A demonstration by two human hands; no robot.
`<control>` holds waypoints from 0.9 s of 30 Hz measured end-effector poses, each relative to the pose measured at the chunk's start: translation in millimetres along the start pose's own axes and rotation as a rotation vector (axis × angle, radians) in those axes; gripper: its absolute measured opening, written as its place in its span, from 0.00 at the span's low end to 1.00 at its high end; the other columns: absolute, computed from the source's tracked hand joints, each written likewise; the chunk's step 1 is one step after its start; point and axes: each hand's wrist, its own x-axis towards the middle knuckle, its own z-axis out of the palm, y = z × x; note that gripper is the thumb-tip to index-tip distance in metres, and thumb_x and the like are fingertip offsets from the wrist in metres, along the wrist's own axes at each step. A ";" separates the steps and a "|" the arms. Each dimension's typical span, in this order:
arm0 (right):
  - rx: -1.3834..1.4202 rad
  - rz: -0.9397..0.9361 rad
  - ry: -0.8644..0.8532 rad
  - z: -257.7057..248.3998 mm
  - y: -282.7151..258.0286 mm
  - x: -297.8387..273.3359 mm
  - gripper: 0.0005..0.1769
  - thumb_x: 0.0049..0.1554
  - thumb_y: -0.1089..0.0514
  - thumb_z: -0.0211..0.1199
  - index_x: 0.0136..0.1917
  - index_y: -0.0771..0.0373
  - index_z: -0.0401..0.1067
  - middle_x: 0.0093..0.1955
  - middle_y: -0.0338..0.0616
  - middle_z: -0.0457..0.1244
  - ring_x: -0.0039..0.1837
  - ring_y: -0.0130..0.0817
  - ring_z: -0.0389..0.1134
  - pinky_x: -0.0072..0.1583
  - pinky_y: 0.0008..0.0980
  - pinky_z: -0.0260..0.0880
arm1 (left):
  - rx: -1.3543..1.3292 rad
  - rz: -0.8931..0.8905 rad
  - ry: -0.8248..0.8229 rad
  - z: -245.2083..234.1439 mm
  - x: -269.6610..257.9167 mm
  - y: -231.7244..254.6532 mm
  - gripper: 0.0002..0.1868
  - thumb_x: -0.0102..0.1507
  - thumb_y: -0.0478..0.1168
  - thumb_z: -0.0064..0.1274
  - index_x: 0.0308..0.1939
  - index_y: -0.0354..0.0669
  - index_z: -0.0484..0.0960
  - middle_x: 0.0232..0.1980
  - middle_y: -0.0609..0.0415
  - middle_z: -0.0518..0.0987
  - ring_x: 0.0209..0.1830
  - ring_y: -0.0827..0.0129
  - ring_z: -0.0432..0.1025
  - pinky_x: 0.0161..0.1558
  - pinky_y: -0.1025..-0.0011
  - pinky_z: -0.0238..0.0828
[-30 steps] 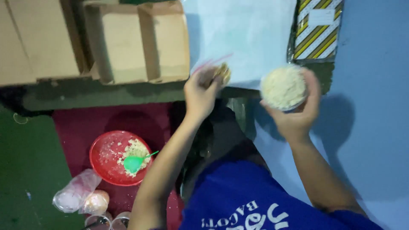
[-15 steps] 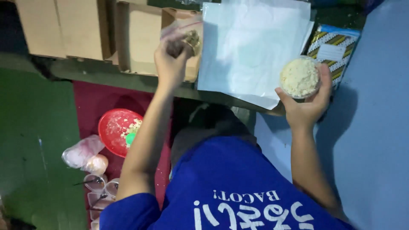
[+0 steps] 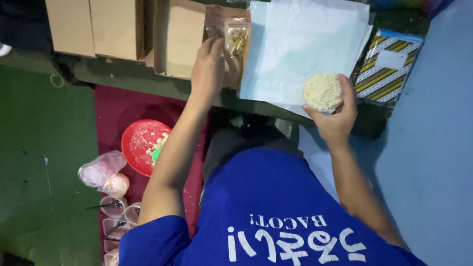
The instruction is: The person wraps a ball of rice in paper, places it into a cardboard box, and then mixes food ingredients in a red bowl using a spoon.
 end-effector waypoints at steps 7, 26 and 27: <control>-0.039 0.013 -0.027 28.2 -20.4 -13.4 0.49 0.47 0.63 0.84 0.77 0.60 0.61 0.77 0.50 0.55 0.78 0.48 0.55 0.70 0.46 0.66 | 0.340 0.155 -0.060 11.3 9.7 -0.2 0.20 0.68 0.36 0.53 0.61 0.26 0.74 0.66 0.22 0.70 0.68 0.33 0.64 0.70 0.47 0.64; -0.035 0.045 0.192 88.7 -60.5 -59.1 0.50 0.49 0.63 0.83 0.77 0.61 0.58 0.78 0.51 0.54 0.80 0.50 0.54 0.75 0.49 0.65 | 0.304 0.596 0.165 15.8 33.1 -21.9 0.05 0.52 0.28 0.51 0.30 0.41 0.78 0.32 0.43 0.74 0.34 0.49 0.66 0.35 0.59 0.65; -0.015 -0.001 0.201 87.6 -56.7 -59.7 0.51 0.48 0.63 0.84 0.78 0.62 0.58 0.78 0.51 0.54 0.80 0.48 0.54 0.76 0.47 0.64 | 0.215 0.601 0.170 13.6 31.0 -22.3 0.07 0.48 0.26 0.51 0.28 0.40 0.75 0.30 0.43 0.72 0.30 0.48 0.66 0.31 0.58 0.62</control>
